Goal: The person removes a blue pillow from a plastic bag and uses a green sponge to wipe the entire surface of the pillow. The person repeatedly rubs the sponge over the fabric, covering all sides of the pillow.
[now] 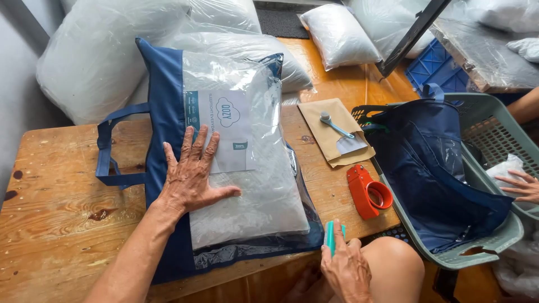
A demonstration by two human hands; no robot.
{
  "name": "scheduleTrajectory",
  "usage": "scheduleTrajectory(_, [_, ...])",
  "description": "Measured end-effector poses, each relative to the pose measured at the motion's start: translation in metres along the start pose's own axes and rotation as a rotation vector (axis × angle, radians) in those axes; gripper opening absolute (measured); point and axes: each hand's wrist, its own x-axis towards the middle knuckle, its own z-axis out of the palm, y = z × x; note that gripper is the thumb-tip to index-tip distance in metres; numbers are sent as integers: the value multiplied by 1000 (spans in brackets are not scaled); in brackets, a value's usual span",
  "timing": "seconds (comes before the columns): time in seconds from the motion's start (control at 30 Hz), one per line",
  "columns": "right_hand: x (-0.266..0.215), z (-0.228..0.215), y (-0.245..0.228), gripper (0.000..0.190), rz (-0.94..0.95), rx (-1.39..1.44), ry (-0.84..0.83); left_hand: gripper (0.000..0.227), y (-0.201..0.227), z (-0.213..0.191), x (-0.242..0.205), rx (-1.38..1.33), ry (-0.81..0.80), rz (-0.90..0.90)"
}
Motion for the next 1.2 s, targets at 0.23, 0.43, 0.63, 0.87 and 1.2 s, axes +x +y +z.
scheduleTrajectory(0.23, [-69, 45, -74, 85, -947, 359, 612, 138, 0, 0, -3, 4, 19, 11])
scheduleTrajectory(0.43, [-43, 66, -32, 77, -448, 65, 270, 138, -2, 7, -7, -46, 76, 31])
scheduleTrajectory(0.63, [-33, -40, -23, 79, 110, 31, -210, 140, -3, 9, -6, -27, 113, 12])
scheduleTrajectory(0.87, [2, 22, -53, 71, -161, 175, 96, 139, 0, 8, -5, 25, 83, 9])
scheduleTrajectory(1.2, [49, 20, -7, 85, 7, 550, 218, 126, -13, -12, -8, -254, 49, -105])
